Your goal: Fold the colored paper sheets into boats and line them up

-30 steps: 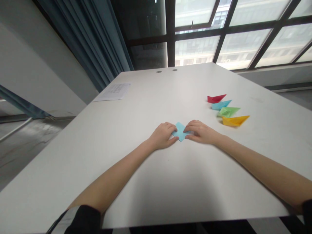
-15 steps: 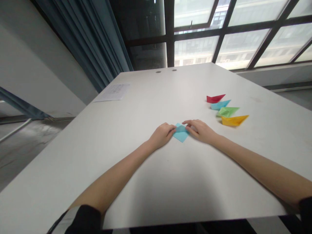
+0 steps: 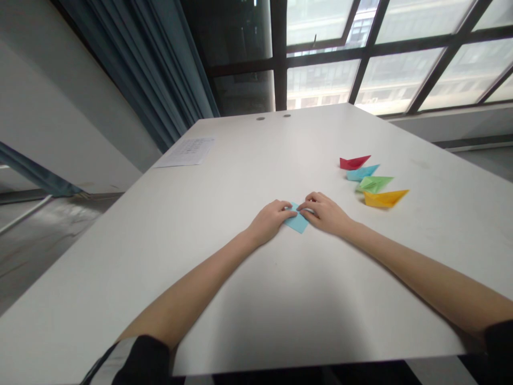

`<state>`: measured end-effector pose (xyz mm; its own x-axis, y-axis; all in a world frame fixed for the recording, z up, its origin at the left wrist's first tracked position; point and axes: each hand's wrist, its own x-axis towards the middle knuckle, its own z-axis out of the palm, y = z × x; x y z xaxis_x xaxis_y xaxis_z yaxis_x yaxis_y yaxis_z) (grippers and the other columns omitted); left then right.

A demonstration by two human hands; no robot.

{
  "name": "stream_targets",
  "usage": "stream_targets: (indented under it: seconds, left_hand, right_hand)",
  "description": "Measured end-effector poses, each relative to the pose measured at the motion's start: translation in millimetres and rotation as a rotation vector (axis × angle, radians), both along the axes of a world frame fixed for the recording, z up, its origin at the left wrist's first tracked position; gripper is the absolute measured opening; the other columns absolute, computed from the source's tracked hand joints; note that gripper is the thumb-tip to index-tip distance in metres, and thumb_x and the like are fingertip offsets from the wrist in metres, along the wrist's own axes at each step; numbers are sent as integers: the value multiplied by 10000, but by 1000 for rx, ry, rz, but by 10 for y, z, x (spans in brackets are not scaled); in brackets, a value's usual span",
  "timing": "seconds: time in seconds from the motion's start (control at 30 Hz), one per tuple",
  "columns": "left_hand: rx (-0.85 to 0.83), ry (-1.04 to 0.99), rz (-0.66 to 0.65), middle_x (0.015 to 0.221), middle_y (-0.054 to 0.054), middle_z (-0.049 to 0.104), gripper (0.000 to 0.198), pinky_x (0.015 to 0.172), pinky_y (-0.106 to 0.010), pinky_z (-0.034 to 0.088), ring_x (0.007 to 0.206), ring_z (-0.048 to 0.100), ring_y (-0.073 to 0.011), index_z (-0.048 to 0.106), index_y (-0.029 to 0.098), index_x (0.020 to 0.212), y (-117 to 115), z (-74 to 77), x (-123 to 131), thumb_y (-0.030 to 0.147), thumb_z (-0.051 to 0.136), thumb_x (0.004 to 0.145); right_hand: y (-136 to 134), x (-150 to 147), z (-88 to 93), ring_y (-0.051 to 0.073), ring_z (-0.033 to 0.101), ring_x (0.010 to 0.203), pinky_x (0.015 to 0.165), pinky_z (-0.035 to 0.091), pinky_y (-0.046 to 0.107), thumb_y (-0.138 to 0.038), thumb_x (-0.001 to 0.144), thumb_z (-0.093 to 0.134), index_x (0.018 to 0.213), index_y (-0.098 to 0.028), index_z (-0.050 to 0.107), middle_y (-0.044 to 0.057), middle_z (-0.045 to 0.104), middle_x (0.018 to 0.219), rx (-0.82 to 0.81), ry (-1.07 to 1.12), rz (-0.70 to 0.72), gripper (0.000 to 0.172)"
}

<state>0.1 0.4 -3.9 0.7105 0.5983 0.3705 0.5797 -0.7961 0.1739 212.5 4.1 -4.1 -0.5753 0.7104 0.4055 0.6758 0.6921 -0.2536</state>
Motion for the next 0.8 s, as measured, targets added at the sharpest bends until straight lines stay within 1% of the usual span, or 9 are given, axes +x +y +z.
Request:
stream_targets:
  seconds: [0.07, 0.13, 0.23, 0.37, 0.47, 0.57, 0.67, 0.73, 0.8]
  left_hand:
    - [3, 37, -54, 1015, -68, 617, 273, 825, -320, 446, 921, 535, -168, 614, 193, 1041, 11, 18, 9, 110, 431, 857]
    - [-11, 48, -81, 975, -64, 641, 261, 818, -313, 453, 907, 548, -165, 619, 180, 1029, 19, 32, 11, 107, 440, 855]
    - [-34, 20, -103, 1002, -66, 654, 252, 829, -309, 463, 918, 568, -159, 630, 168, 997, 34, 27, -28, 90, 444, 847]
    - [-71, -21, -121, 1036, -74, 659, 240, 838, -307, 475, 936, 584, -159, 641, 159, 961, 74, -8, -161, 87, 448, 837]
    - [-106, -21, -138, 1037, -69, 661, 254, 842, -317, 478, 940, 588, -161, 645, 171, 949, 93, -3, -245, 80, 444, 823]
    - [-147, -35, -145, 1043, -65, 656, 306, 852, -327, 473, 958, 577, -168, 637, 176, 964, 77, 39, -271, 39, 444, 769]
    - [-190, -69, -152, 1041, -74, 645, 313, 860, -331, 464, 963, 565, -178, 605, 164, 1033, 43, 90, -272, 92, 504, 745]
    - [-215, -82, -155, 1039, -75, 639, 324, 860, -332, 459, 966, 560, -184, 581, 165, 1075, 29, 110, -275, 160, 545, 753]
    - [-224, -79, -159, 1036, -70, 640, 301, 848, -326, 458, 966, 558, -183, 575, 177, 1079, 25, 113, -280, 199, 543, 781]
  right_hand:
    - [7, 1, 4, 192, 508, 808, 761, 418, 334, -264, 846, 482, 921, -210, 669, 77, 550, 882, -17, 1, -15, 209]
    - [25, 18, 0, 192, 505, 813, 768, 413, 337, -266, 844, 492, 927, -221, 674, 74, 547, 882, -46, 3, -14, 205]
    - [73, 76, -20, 194, 504, 817, 780, 403, 352, -274, 846, 495, 980, -250, 671, 74, 546, 900, -95, -7, 22, 223]
    - [141, 170, -42, 193, 516, 830, 795, 386, 366, -272, 861, 474, 1058, -269, 648, 79, 566, 918, -143, -23, 105, 263]
    - [167, 225, -43, 185, 538, 820, 801, 385, 360, -273, 862, 474, 1018, -231, 658, 69, 601, 858, -174, 8, 167, 245]
    - [155, 270, -38, 181, 548, 792, 782, 402, 349, -287, 851, 492, 943, -210, 672, 59, 620, 797, -182, 52, 180, 216]
    - [118, 304, -35, 188, 542, 819, 767, 423, 342, -276, 844, 495, 972, -210, 669, 73, 618, 833, -164, 66, 182, 226]
    - [94, 316, -35, 194, 538, 848, 768, 434, 340, -284, 829, 518, 1005, -204, 660, 84, 613, 873, -152, 61, 198, 240]
    - [81, 321, -39, 197, 537, 864, 770, 443, 337, -307, 813, 545, 1019, -197, 653, 88, 613, 893, -139, 62, 214, 257]
